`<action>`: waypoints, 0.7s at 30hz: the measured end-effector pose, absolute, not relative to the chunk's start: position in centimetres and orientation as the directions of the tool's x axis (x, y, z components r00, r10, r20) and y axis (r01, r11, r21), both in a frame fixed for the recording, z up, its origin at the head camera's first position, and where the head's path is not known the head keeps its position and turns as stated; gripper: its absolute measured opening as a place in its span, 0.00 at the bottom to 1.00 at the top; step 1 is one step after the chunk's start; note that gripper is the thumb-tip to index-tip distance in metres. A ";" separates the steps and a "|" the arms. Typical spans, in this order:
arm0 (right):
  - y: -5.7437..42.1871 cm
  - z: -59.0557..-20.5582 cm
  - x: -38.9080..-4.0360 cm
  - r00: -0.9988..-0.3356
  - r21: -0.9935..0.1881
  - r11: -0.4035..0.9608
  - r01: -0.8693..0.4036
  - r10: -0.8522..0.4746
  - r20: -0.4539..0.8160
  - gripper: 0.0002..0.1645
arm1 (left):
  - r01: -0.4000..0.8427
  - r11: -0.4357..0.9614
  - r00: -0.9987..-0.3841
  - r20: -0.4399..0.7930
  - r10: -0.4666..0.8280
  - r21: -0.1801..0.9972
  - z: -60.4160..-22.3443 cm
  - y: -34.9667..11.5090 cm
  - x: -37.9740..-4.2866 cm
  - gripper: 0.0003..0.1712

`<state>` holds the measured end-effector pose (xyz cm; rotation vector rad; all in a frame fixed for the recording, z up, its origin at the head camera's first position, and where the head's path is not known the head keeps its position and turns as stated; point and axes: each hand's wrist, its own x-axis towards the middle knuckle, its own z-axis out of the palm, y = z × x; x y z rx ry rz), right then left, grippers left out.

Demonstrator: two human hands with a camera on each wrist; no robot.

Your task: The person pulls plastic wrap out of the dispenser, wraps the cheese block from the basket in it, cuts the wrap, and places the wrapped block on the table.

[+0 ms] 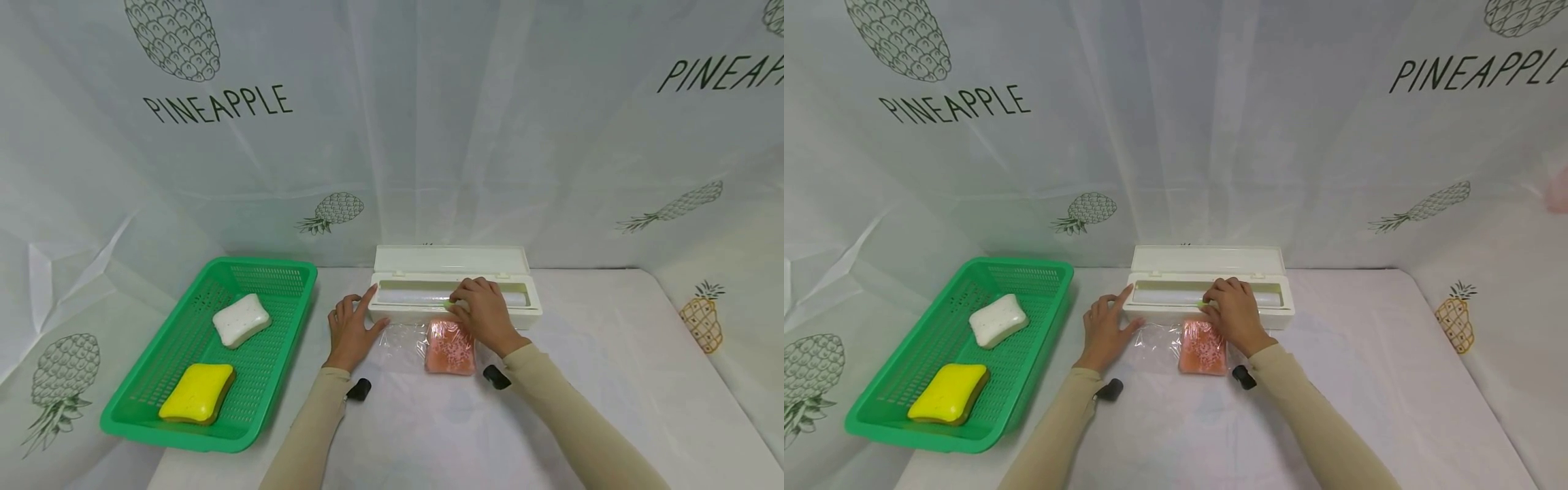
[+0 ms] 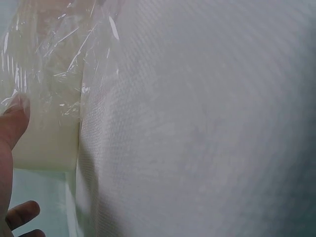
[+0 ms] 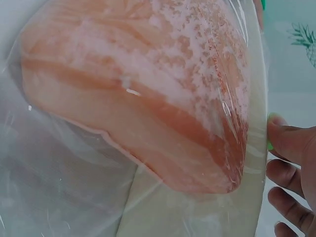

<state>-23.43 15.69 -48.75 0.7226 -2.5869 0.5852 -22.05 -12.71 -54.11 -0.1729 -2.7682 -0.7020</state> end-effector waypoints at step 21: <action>16.5 -49.1 -23.6 -0.779 -0.273 0.777 -0.567 -0.399 0.483 0.05 | 0.154 0.884 -0.964 0.264 0.036 0.442 -53.9 -12.6 -22.1 0.45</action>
